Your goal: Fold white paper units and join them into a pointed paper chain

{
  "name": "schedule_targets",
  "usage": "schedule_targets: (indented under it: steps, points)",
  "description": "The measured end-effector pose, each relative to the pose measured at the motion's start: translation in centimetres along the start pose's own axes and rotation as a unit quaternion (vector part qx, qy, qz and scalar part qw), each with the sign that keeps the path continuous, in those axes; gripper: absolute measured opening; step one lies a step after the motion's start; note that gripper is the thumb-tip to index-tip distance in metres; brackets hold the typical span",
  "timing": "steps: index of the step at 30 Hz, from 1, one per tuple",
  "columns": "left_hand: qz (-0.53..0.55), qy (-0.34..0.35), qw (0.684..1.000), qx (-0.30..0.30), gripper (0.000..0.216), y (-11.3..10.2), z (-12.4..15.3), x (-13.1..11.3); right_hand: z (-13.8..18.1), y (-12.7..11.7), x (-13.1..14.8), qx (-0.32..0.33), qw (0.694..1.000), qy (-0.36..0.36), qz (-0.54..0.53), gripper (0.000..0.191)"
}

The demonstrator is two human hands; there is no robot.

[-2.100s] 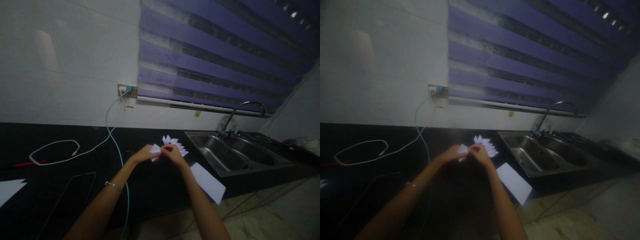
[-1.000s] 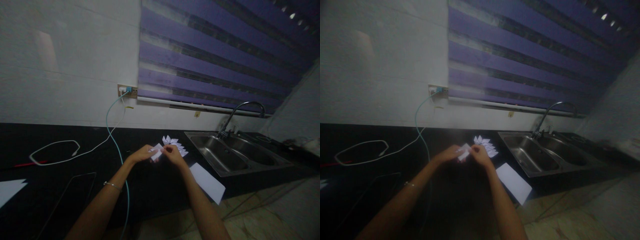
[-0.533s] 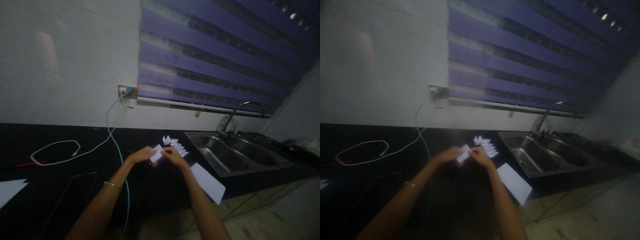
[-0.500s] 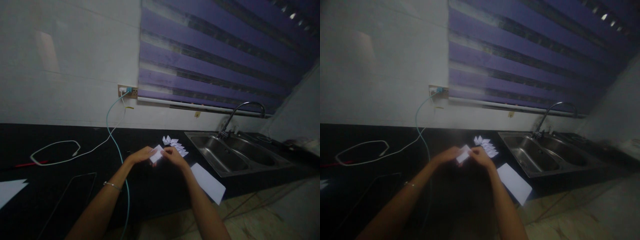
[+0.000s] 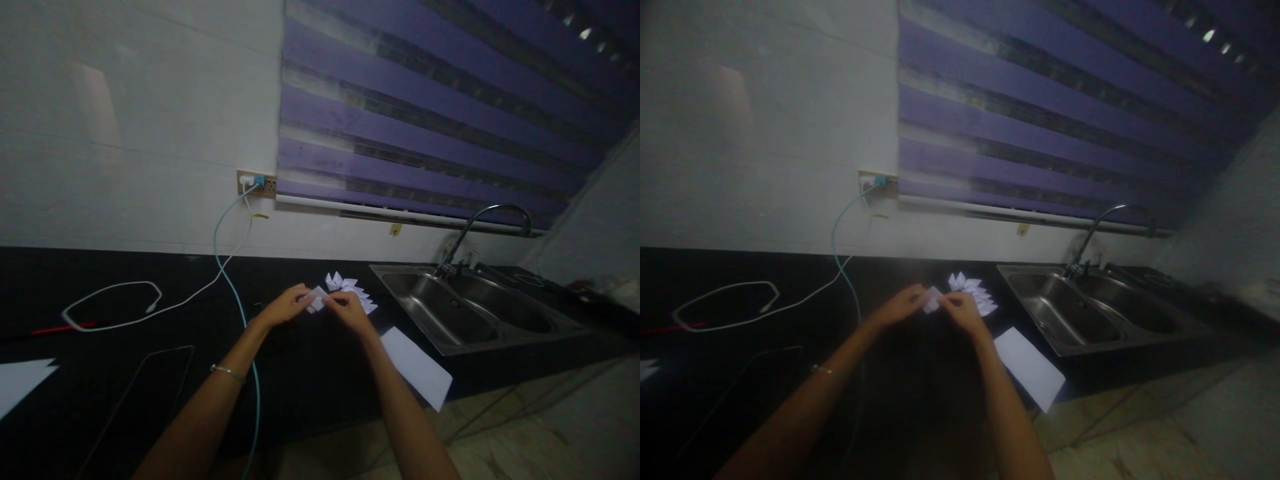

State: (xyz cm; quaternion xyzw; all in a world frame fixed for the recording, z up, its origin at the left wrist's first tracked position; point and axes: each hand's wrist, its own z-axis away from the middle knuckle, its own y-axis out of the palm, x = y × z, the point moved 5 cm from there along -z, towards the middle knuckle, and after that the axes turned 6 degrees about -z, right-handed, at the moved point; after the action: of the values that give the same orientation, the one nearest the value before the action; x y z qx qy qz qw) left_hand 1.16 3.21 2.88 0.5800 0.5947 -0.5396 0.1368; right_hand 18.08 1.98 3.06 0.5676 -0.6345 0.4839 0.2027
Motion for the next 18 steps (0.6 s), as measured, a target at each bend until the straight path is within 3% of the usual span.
schedule_targets:
  steps: [3, 8, 13, 18]
  points:
    - [0.01, -0.018, 0.998, -0.058, 0.03, -0.7, -0.1, 0.3, 0.1, 0.0, -0.1, -0.026, 1.0, 0.009, 0.009, 0.034]
    - [0.058, -0.065, 0.995, -0.049, 0.036, -0.2, -0.1, 0.6, 0.0, 0.1, -0.5, -0.063, 0.996, 0.036, -0.059, 0.036]
    - [0.077, -0.022, 0.993, -0.084, 0.028, -0.2, -0.1, -0.2, -0.2, 0.0, -0.5, -0.087, 0.99, 0.031, -0.107, 0.033]
    - [0.044, -0.029, 0.993, -0.105, 0.026, -0.7, 0.1, -0.7, -0.2, -0.1, -0.4, -0.074, 0.991, 0.021, -0.106, 0.028]
